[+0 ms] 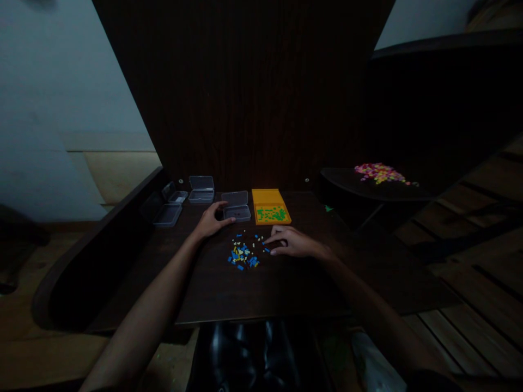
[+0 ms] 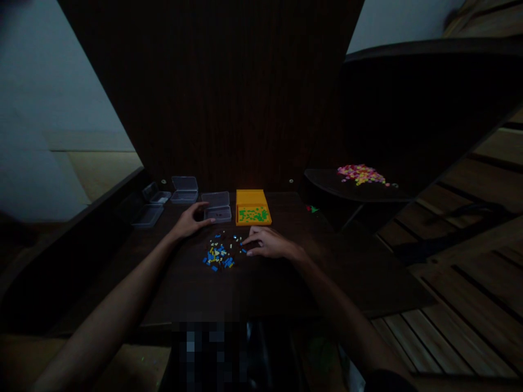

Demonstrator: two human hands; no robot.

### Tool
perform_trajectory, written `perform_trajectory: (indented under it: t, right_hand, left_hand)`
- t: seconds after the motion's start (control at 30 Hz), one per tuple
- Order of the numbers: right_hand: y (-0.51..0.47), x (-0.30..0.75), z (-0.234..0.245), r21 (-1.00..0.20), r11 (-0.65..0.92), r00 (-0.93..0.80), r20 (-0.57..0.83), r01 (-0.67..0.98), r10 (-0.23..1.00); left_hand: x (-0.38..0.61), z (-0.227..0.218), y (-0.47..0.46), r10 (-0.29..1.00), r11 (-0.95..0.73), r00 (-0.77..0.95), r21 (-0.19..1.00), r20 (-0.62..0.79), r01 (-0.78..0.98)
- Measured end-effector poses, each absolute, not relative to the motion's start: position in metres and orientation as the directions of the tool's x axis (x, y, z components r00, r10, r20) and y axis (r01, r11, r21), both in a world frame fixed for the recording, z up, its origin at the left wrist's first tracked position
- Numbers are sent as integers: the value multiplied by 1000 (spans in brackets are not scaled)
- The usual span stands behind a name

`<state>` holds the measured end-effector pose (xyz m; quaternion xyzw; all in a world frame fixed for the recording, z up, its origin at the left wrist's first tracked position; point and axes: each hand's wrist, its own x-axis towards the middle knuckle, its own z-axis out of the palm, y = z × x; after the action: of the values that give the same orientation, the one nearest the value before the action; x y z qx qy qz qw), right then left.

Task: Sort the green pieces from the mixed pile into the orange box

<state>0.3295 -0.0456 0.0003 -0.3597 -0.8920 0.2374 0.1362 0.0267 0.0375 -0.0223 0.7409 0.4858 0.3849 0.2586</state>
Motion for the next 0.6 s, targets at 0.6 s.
perform_trajectory:
  t: [0.6]
  right_hand:
    - [-47, 331, -4, -396, 679, -665, 197, 618, 720]
  left_hand:
    - [26, -22, 37, 919, -394, 236, 764, 317, 511]
